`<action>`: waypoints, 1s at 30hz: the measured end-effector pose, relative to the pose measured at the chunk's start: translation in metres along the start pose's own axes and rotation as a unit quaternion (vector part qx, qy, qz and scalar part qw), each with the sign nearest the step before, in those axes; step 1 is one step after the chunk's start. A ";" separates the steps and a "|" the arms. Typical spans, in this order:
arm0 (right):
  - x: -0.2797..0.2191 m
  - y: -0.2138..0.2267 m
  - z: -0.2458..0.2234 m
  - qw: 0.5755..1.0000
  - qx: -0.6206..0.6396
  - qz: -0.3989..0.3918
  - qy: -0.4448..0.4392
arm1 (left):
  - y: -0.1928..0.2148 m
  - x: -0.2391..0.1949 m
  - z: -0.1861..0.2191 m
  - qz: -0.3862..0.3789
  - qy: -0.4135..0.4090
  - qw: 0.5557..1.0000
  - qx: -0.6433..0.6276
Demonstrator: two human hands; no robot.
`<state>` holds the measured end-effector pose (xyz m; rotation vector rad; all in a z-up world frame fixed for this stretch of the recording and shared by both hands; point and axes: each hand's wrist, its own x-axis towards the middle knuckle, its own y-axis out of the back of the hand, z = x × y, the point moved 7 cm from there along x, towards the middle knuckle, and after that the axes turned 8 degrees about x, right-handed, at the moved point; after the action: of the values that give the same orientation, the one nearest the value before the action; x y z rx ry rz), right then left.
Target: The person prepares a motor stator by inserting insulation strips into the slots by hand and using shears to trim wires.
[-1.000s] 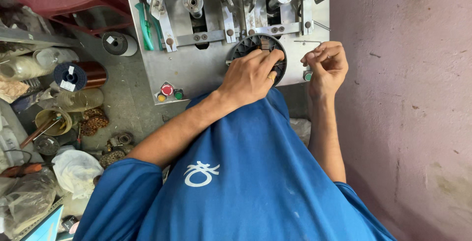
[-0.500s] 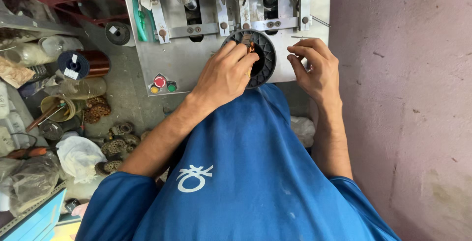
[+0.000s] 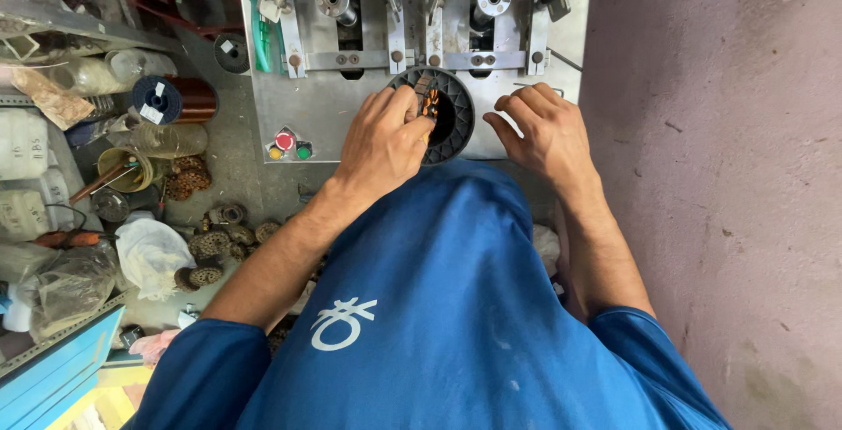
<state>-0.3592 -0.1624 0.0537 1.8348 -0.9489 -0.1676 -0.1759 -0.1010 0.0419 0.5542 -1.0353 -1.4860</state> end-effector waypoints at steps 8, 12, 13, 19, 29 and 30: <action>-0.002 -0.001 0.004 1.000 0.019 0.020 -0.008 | 0.013 -0.002 0.005 0.021 -0.018 0.998 0.058; 0.000 0.002 0.002 1.000 0.000 0.028 -0.001 | 0.011 0.000 0.006 0.036 -0.014 0.995 0.087; 0.000 0.002 0.002 1.000 -0.002 0.026 -0.002 | 0.009 0.000 0.006 0.038 -0.011 0.995 0.095; 0.001 0.003 0.008 0.999 -0.001 0.035 -0.025 | 0.003 -0.002 0.007 0.059 0.003 0.994 0.091; -0.006 -0.049 -0.056 0.980 0.194 0.039 0.004 | -0.003 -0.003 -0.001 0.072 0.032 0.997 0.009; -0.003 -0.059 -0.052 0.979 0.202 0.007 -0.031 | -0.004 -0.003 -0.002 0.074 0.036 0.997 0.012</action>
<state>-0.3040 -0.1130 0.0282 2.2044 -1.0981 -0.0219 -0.1760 -0.0994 0.0366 0.5328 -1.0166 -1.3171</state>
